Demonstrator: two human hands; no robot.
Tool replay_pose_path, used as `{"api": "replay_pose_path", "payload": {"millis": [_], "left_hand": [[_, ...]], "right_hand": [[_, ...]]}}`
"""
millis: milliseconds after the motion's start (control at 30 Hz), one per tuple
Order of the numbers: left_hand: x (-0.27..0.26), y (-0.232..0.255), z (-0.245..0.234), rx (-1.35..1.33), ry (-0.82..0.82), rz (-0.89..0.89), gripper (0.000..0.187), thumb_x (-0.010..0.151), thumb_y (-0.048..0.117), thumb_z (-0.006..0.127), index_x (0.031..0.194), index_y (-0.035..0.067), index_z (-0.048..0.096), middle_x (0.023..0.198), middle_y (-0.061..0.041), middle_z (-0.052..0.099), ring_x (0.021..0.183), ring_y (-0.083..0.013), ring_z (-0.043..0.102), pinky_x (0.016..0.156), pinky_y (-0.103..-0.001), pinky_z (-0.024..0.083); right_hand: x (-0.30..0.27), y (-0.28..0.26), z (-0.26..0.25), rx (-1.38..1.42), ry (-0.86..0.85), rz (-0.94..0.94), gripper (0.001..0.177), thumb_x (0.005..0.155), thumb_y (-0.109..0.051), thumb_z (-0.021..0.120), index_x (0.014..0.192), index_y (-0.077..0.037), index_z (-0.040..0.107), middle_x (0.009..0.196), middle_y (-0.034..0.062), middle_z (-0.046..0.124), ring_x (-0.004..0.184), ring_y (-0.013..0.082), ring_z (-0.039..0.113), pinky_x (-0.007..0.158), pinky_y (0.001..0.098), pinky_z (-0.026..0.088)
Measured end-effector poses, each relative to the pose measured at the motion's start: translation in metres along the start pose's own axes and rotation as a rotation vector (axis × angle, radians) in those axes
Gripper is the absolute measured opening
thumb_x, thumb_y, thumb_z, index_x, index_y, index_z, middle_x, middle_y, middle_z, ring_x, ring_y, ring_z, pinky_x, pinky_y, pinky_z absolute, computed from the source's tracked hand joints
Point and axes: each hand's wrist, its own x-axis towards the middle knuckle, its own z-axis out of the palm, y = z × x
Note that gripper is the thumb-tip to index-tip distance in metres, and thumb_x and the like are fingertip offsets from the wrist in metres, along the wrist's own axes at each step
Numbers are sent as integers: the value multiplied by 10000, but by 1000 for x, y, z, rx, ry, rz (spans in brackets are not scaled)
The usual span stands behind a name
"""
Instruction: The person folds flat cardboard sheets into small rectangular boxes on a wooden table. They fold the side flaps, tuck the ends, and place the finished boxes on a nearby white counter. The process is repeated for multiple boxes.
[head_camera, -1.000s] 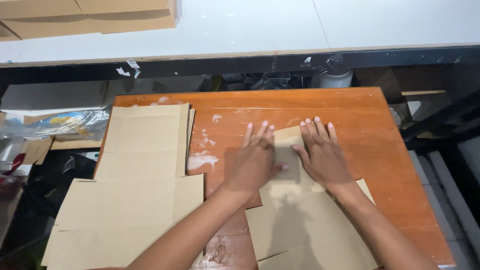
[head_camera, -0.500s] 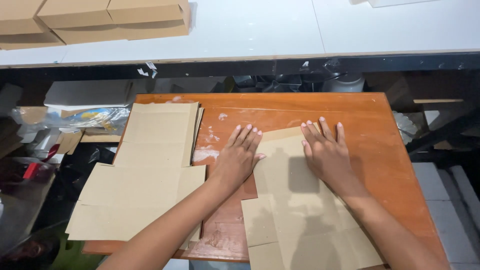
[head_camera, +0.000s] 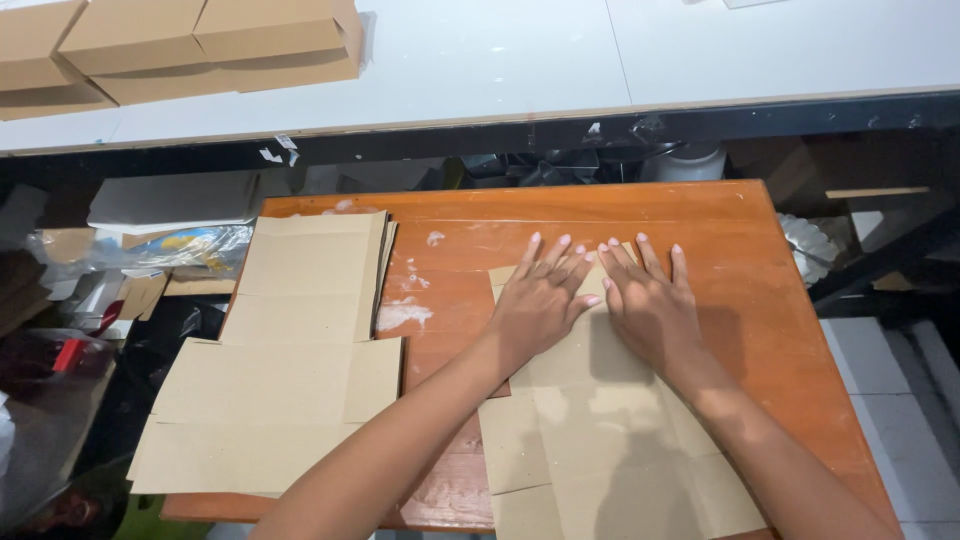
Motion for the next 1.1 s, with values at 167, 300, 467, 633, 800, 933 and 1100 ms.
{"api": "replay_pose_path", "payload": {"millis": [167, 300, 467, 633, 800, 933, 1100], "left_hand": [[-33, -36, -6, 114, 156, -48, 560, 1071, 503, 341, 1481, 199, 568, 1473, -19, 612, 1530, -225, 355, 1315, -494, 63], [-75, -41, -23, 158, 49, -71, 607, 1080, 472, 317, 1532, 105, 488, 1543, -102, 532, 1552, -278, 303, 1319, -507, 36], [-155, 2, -50, -135, 98, 9, 581, 1111, 473, 286, 1616, 190, 328, 1650, -134, 320, 1545, -369, 162, 1213, -609, -1], [-180, 48, -10, -360, 171, 76, 520, 1082, 427, 438, 1480, 105, 531, 1556, -128, 502, 1481, -366, 355, 1194, -595, 155], [-183, 44, 14, -375, 214, 12, 426, 1053, 351, 548, 1432, 164, 597, 1536, -48, 545, 1464, -311, 401, 1189, -594, 182], [-178, 26, 16, -320, 250, 4, 440, 1036, 341, 575, 1432, 151, 586, 1560, -61, 511, 1446, -343, 424, 1177, -612, 220], [-179, 16, -3, -468, 300, -21, 334, 1035, 289, 577, 1267, 62, 655, 1437, -106, 607, 1413, -402, 423, 1198, -661, 181]], "right_hand": [[-3, 0, -1, -50, 36, -3, 559, 1078, -434, 239, 1588, -296, 423, 1634, -47, 434, 1560, 254, 294, 1285, 588, 111], [2, 7, 11, -74, 92, -32, 530, 1071, -447, 312, 1546, -289, 487, 1599, -53, 493, 1544, 242, 347, 1289, 573, 147], [15, 16, 27, -217, 397, -312, 549, 986, -423, 604, 1366, -27, 620, 1365, 164, 679, 1394, 366, 543, 1217, 544, 310], [60, 8, -10, -152, 121, -392, 271, 994, -341, 549, 974, -132, 720, 991, 39, 724, 1087, 281, 615, 1207, 495, 291], [40, -17, -98, 50, -172, -261, 130, 928, -183, 480, 823, -116, 518, 834, 83, 657, 817, 326, 589, 665, 483, 420], [-17, -21, -125, 210, -251, -334, 333, 934, -184, 521, 1199, -205, 722, 1151, 32, 775, 979, 322, 725, 774, 478, 528], [-81, -6, -61, 174, -179, -432, 419, 980, -296, 521, 1353, -191, 681, 1508, 113, 543, 1438, 308, 450, 1110, 451, 385]]}}
